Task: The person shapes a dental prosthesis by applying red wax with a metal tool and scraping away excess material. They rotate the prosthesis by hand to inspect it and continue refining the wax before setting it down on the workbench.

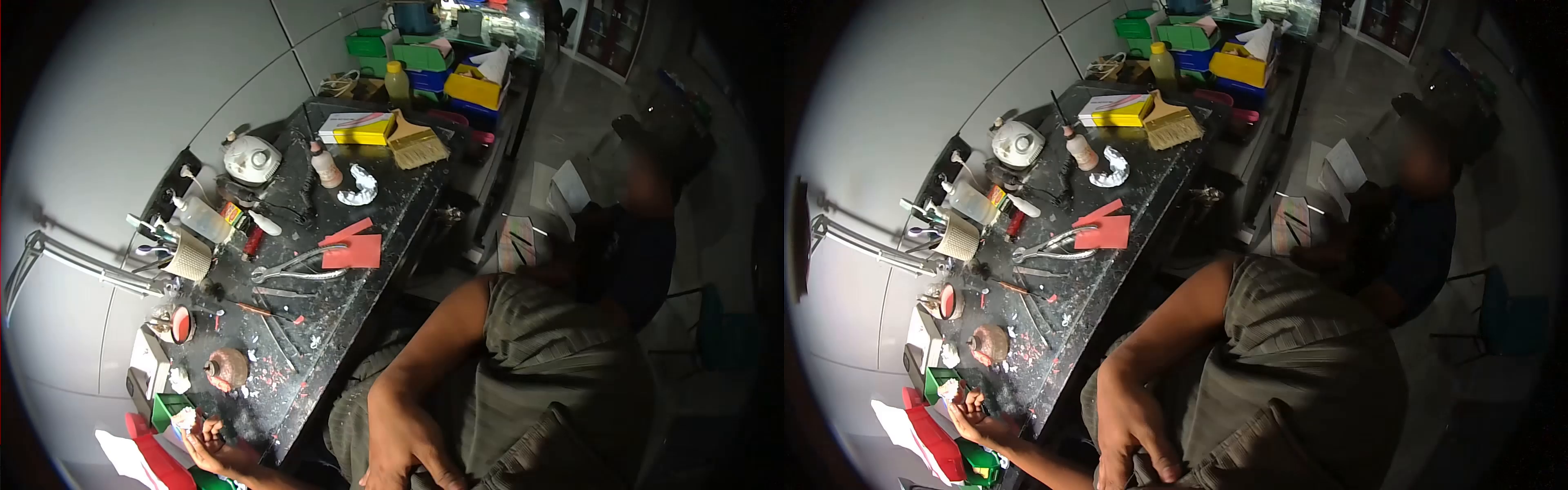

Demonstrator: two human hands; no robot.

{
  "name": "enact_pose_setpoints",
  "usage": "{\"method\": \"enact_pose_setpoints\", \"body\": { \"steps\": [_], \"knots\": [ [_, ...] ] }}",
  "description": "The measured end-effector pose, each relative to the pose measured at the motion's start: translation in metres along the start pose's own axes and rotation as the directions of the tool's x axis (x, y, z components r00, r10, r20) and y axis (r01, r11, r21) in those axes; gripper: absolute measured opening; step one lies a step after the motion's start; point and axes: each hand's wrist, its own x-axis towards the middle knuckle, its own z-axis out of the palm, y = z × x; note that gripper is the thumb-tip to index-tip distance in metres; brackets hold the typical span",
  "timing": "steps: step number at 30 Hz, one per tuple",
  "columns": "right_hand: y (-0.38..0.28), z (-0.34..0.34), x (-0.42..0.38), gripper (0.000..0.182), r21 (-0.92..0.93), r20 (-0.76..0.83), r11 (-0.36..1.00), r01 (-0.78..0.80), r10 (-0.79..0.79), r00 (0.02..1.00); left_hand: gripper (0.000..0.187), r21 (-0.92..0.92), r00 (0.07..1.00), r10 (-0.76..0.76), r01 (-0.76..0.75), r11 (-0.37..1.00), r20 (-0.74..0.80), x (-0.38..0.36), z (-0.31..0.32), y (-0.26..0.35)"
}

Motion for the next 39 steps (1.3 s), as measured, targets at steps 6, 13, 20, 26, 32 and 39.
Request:
{"method": "enact_pose_setpoints", "body": {
  "steps": [6, 13, 20, 26, 32, 39],
  "knots": [
    [0.011, 0.008, 0.0, 0.047, -0.029, -0.17, 0.998, -0.059, 0.053, 0.984, 0.048, 0.002, 0.999, -0.035, 0.035, 0.999, 0.01, 0.0, 0.02, 0.006],
    [0.007, 0.003, -0.004, 0.031, 0.339, -0.558, 0.941, -0.004, 0.205, 0.804, 0.048, 0.032, 0.998, -0.036, 0.034, 0.999, 0.042, 0.001, 0.042, 0.006],
    [0.002, 0.002, -0.002, 0.026, 0.495, -0.721, 0.833, 0.248, 0.235, 0.652, 0.048, 0.032, 0.998, -0.052, 0.05, 0.998, 0.044, 0.0, 0.03, 0.007],
    [-0.018, -0.001, 0.005, 0.023, 0.549, -0.754, 0.767, 0.333, 0.282, 0.593, 0.043, 0.049, 0.996, -0.083, 0.084, 0.995, -0.027, -0.008, 0.023, 0.014],
    [-0.026, -0.013, 0.019, 0.049, 0.816, -0.575, 0.429, 0.387, 0.545, 0.61, 0.039, 0.007, 0.984, -0.172, 0.172, 0.985, -0.043, -0.007, 0.018, 0.01],
    [0.022, -0.036, 0.045, 0.077, 0.699, -0.519, 0.585, 0.412, 0.019, 0.854, 0.039, -0.169, 0.974, -0.228, 0.226, 0.96, 0.005, 0.001, 0.022, 0.011]
  ]
}}
